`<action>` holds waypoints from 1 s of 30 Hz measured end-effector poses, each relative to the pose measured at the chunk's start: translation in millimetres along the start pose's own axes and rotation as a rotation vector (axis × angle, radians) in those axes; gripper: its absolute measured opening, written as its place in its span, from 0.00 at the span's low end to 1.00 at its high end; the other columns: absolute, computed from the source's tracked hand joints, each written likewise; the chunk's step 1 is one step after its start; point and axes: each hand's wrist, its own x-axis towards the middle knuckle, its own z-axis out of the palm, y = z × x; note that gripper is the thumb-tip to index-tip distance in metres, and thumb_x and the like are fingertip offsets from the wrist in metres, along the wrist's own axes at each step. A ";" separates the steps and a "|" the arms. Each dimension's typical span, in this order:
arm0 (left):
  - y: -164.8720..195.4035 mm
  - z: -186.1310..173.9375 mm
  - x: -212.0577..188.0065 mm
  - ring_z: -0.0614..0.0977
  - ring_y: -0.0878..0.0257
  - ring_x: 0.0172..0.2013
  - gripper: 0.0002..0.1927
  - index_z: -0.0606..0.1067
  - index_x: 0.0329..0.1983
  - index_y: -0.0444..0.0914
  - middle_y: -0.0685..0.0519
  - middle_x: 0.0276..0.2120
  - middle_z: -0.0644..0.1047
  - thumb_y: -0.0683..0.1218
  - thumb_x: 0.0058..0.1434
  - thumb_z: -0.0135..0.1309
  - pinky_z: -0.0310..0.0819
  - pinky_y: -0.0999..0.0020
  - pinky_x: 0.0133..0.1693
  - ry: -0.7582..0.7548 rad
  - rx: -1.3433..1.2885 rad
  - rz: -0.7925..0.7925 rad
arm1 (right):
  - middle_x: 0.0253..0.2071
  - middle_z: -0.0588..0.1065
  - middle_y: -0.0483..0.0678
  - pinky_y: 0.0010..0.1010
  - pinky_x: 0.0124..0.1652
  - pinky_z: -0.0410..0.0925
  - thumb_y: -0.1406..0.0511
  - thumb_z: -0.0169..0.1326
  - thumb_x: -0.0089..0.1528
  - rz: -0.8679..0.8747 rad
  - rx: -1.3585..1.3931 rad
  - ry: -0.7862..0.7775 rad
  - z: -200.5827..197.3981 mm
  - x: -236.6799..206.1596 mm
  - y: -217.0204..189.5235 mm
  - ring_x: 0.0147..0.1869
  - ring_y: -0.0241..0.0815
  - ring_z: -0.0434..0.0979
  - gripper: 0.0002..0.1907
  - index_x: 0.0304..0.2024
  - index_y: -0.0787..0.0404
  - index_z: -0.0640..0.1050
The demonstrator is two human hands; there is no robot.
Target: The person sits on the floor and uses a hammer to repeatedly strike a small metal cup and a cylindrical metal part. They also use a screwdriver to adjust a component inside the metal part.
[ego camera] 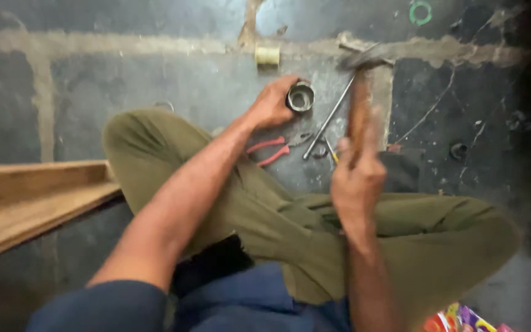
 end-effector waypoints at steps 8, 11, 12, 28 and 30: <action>-0.4 -1.5 4.4 0.82 0.48 0.50 0.26 0.76 0.53 0.39 0.44 0.48 0.80 0.46 0.52 0.70 0.75 0.58 0.52 -0.020 -0.018 -0.006 | 0.53 0.75 0.70 0.49 0.48 0.72 0.62 0.51 0.76 -0.004 -0.109 -0.046 17.2 8.5 5.1 0.52 0.68 0.80 0.30 0.76 0.50 0.55; 0.8 -1.8 4.0 0.82 0.47 0.49 0.26 0.75 0.52 0.39 0.44 0.46 0.81 0.43 0.48 0.68 0.76 0.57 0.50 -0.066 0.012 -0.068 | 0.41 0.79 0.69 0.54 0.38 0.70 0.60 0.54 0.70 0.175 -0.068 -0.282 25.0 14.9 12.0 0.43 0.70 0.80 0.33 0.76 0.49 0.59; 0.7 -0.6 4.3 0.82 0.47 0.50 0.26 0.75 0.52 0.39 0.43 0.46 0.80 0.44 0.49 0.68 0.75 0.57 0.51 -0.051 0.011 -0.012 | 0.41 0.79 0.69 0.53 0.37 0.70 0.60 0.53 0.71 0.144 -0.033 -0.254 22.0 15.9 12.3 0.43 0.69 0.80 0.33 0.76 0.49 0.59; -13.7 8.3 4.3 0.78 0.42 0.53 0.33 0.72 0.59 0.37 0.40 0.51 0.77 0.45 0.50 0.70 0.72 0.52 0.54 -0.023 0.060 0.096 | 0.40 0.78 0.68 0.54 0.37 0.69 0.59 0.52 0.69 0.164 -0.070 -0.223 30.5 3.2 29.1 0.43 0.71 0.79 0.33 0.76 0.54 0.60; -13.1 11.7 0.9 0.75 0.38 0.53 0.40 0.68 0.59 0.35 0.37 0.50 0.74 0.48 0.45 0.75 0.69 0.49 0.53 0.055 0.118 0.112 | 0.38 0.77 0.69 0.55 0.38 0.68 0.60 0.51 0.71 0.231 -0.053 -0.218 27.5 2.7 34.7 0.42 0.71 0.79 0.33 0.77 0.55 0.59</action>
